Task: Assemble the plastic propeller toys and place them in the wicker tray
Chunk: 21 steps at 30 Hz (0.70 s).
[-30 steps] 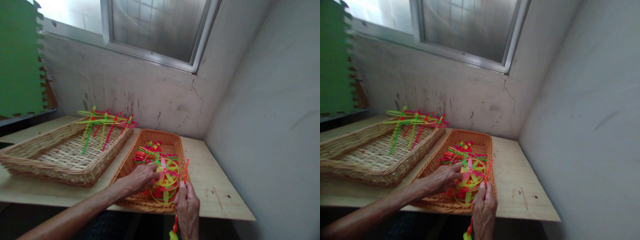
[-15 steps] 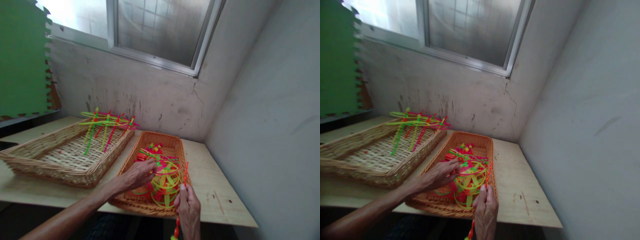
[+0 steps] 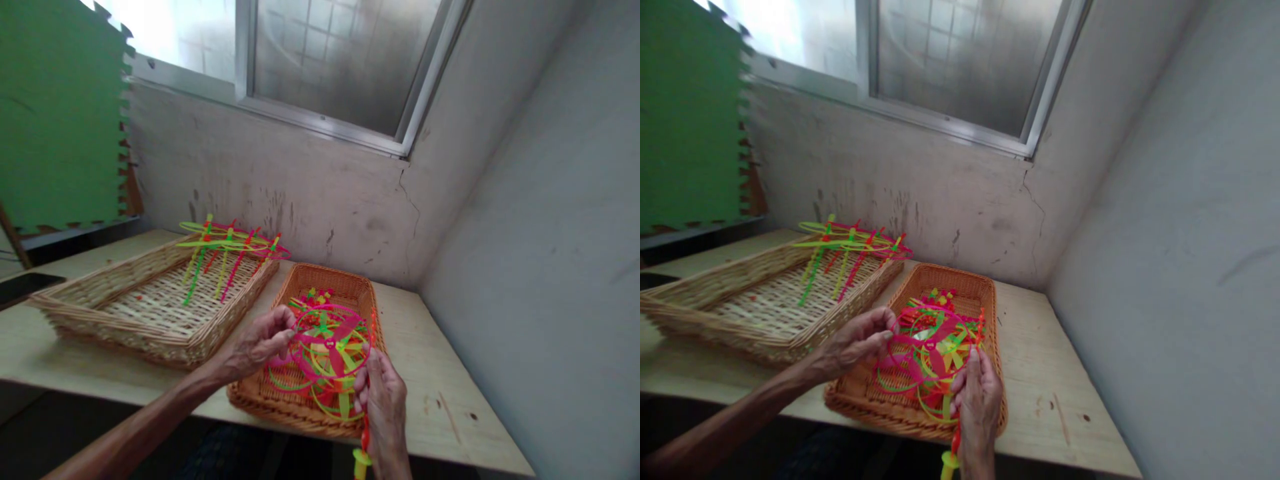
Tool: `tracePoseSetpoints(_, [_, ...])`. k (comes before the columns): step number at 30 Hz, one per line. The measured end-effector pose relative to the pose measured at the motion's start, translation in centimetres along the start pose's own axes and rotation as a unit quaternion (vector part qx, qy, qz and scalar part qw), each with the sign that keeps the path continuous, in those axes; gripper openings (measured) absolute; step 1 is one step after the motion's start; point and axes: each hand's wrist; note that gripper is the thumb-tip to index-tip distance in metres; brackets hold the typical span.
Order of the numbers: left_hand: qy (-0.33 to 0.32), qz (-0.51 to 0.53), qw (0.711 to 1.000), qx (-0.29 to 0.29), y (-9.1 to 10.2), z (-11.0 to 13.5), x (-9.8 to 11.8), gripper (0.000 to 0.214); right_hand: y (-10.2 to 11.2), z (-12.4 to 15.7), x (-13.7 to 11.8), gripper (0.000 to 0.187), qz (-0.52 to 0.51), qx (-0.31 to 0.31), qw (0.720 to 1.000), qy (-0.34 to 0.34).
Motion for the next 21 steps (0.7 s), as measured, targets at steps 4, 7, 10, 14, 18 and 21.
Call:
tracePoseSetpoints(4, [0.021,0.053,0.998,0.006,-0.8,0.4,-0.2,0.036,0.3,0.9,0.0,0.055,-0.036,0.012,0.999,-0.014])
tracePoseSetpoints(7, [0.044,0.081,0.996,0.012,-1.6,0.5,-0.2,0.039,0.7,1.7,0.4,0.051,-0.049,0.025,0.999,0.002])
tracePoseSetpoints(10, [0.066,0.080,0.995,-0.007,-2.5,0.5,-0.1,0.042,0.7,1.9,1.1,0.049,-0.033,0.040,0.999,0.016])
tracePoseSetpoints(14, [0.067,0.070,0.995,-0.007,-3.7,0.3,-0.4,0.047,0.7,2.4,1.0,0.050,-0.005,0.051,0.998,0.031])
tracePoseSetpoints(18, [0.054,0.075,0.995,0.030,-4.1,0.0,-1.0,0.046,0.2,4.0,0.7,0.054,0.046,0.094,0.994,0.044])
tracePoseSetpoints(21, [0.045,0.095,0.992,0.071,-4.1,0.0,-1.0,0.040,-0.7,5.7,1.4,0.052,0.073,0.111,0.990,0.042])
Point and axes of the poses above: each hand's wrist, its own z-axis away from the middle knuckle, its own y-axis out of the back of the hand, x = y × z, and after that the axes turned 5 degrees about -x, right-handed
